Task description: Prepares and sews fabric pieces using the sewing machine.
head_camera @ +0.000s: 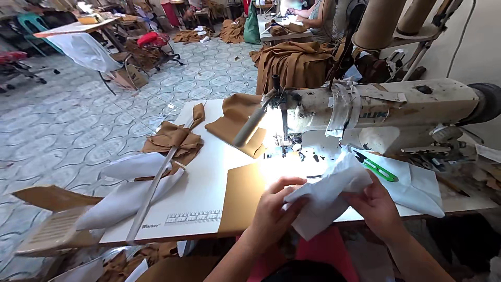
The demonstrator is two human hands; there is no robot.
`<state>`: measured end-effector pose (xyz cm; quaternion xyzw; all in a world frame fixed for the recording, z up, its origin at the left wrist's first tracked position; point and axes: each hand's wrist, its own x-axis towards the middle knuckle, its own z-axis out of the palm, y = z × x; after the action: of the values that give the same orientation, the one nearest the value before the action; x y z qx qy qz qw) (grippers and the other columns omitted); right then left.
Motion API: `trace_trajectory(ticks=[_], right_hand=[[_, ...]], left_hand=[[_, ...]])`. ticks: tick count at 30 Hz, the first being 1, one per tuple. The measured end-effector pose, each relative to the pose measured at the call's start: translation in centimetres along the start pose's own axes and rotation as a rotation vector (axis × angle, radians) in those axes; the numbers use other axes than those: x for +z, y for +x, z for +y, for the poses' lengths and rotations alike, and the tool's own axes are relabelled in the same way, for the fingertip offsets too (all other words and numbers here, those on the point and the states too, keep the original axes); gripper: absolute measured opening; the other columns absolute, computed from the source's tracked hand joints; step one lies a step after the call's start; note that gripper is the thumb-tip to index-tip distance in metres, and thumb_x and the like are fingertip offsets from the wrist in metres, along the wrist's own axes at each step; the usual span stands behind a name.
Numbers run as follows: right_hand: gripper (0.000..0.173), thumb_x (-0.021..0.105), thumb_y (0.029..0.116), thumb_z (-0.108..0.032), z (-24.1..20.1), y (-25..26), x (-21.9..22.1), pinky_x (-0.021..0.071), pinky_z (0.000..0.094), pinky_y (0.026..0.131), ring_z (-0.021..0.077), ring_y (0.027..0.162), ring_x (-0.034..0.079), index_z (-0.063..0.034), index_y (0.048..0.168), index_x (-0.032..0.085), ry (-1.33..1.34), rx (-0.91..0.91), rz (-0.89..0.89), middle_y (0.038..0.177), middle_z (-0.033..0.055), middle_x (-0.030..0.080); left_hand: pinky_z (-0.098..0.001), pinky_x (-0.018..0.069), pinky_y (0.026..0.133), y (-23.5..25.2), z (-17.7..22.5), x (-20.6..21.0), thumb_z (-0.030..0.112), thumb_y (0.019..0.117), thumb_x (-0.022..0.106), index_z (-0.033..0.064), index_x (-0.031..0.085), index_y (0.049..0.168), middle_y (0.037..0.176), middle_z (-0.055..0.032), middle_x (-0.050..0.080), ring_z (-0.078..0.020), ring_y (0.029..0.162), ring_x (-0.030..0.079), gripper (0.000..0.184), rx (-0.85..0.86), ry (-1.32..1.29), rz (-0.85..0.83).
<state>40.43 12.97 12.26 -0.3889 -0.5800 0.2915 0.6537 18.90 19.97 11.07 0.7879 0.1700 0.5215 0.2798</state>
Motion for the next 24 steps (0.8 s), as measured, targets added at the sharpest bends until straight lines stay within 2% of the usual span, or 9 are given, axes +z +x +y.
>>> trace_trajectory(ticks=[4,6,8,10,13,15,18,21,24], right_hand=[[0.069,0.064,0.0926,-0.062,-2.7,0.2,-1.4,0.0275,0.0293,0.123,0.0013,0.148,0.032,-0.0336,0.150,0.039,-0.639,-0.490,-0.058,0.157,-0.0159,0.040],[0.037,0.057,0.1008,-0.053,-5.3,-0.6,-1.0,0.0201,0.0377,0.125,0.0049,0.139,0.045,-0.0287,0.128,0.057,-0.732,-0.597,-0.261,0.137,-0.0100,0.058],[0.019,0.054,0.1031,-0.035,-6.2,0.0,-1.0,0.0414,0.0334,0.109,0.0100,0.095,0.067,-0.0220,0.097,0.066,-0.709,-0.582,-0.551,0.090,-0.0033,0.070],[0.017,0.059,0.0942,-0.022,-5.7,2.5,-1.5,0.0566,0.0363,0.080,0.0197,0.073,0.069,-0.0115,0.086,0.071,-0.795,-0.526,-0.542,0.074,0.0053,0.069],[0.021,0.061,0.0944,-0.017,-5.1,5.5,-2.1,0.0570,0.0523,0.076,0.0335,0.077,0.074,-0.0024,0.092,0.076,-1.169,-0.535,-0.113,0.082,0.0168,0.074],[0.023,0.058,0.0990,-0.023,-5.4,5.5,-1.9,0.0547,0.0478,0.073,0.0319,0.074,0.070,-0.0059,0.095,0.073,-1.220,-0.633,0.041,0.078,0.0157,0.071],[0.021,0.056,0.1007,-0.021,-3.6,2.9,-0.6,0.0562,0.0397,0.069,0.0282,0.075,0.070,-0.0104,0.096,0.073,-1.186,-0.657,-0.022,0.078,0.0127,0.071],[0.021,0.060,0.0898,-0.022,1.7,-1.1,0.6,0.0563,0.0423,0.054,0.0300,0.067,0.071,-0.0090,0.087,0.076,-1.134,-0.500,-0.244,0.077,0.0126,0.072],[0.054,0.052,0.0930,-0.060,5.2,-3.7,0.4,0.0567,0.0431,0.057,0.0261,0.071,0.071,-0.0124,0.085,0.077,-1.044,-0.273,-0.393,0.080,0.0072,0.072]], left_hand=[[-0.0339,0.0405,0.108,0.5,3.1,-1.5,0.032,0.1076,0.047,0.0263,0.069,0.112,0.117,0.0017,0.071,-0.0121,0.121,0.060,0.023,0.198,0.408,-0.113],[-0.0278,0.0481,0.099,0.6,5.4,-2.4,0.027,0.1077,0.047,0.0211,0.070,0.104,0.094,0.0019,0.073,-0.0101,0.101,0.068,0.024,0.296,0.247,-0.306],[-0.0249,0.0516,0.090,1.1,6.3,-3.0,0.024,0.1081,0.048,0.0111,0.071,0.102,0.087,-0.0039,0.072,-0.0121,0.093,0.069,0.027,0.247,-0.051,-0.481],[-0.0206,0.0526,0.085,1.8,4.6,-4.0,0.032,0.1082,0.045,0.0042,0.070,0.100,0.091,-0.0048,0.071,-0.0057,0.092,0.067,0.038,0.025,-0.099,-0.526],[-0.0388,0.0506,0.097,3.3,-1.5,-5.0,0.025,0.1079,0.045,0.0001,0.070,0.120,0.113,-0.0126,0.072,-0.0182,0.107,0.067,0.038,-0.513,0.225,-0.546],[-0.0514,0.0428,0.108,3.9,-5.5,-4.8,0.024,0.1064,0.050,-0.0013,0.063,0.132,0.130,-0.0214,0.065,-0.0332,0.124,0.060,0.038,-0.709,0.446,-0.538],[-0.0630,0.0397,0.105,3.5,-9.1,-4.1,0.039,0.1035,0.055,0.0015,0.061,0.137,0.133,-0.0274,0.059,-0.0451,0.128,0.054,0.051,-0.745,0.678,-0.482],[-0.0623,0.0395,0.103,3.3,-10.6,-2.9,0.033,0.1042,0.054,-0.0026,0.067,0.118,0.122,-0.0267,0.063,-0.0440,0.122,0.056,0.040,-0.664,0.703,-0.445],[-0.0614,0.0406,0.103,2.8,-11.2,-2.4,0.023,0.1061,0.048,-0.0069,0.067,0.113,0.116,-0.0278,0.065,-0.0445,0.119,0.060,0.036,-0.531,0.698,-0.407]])
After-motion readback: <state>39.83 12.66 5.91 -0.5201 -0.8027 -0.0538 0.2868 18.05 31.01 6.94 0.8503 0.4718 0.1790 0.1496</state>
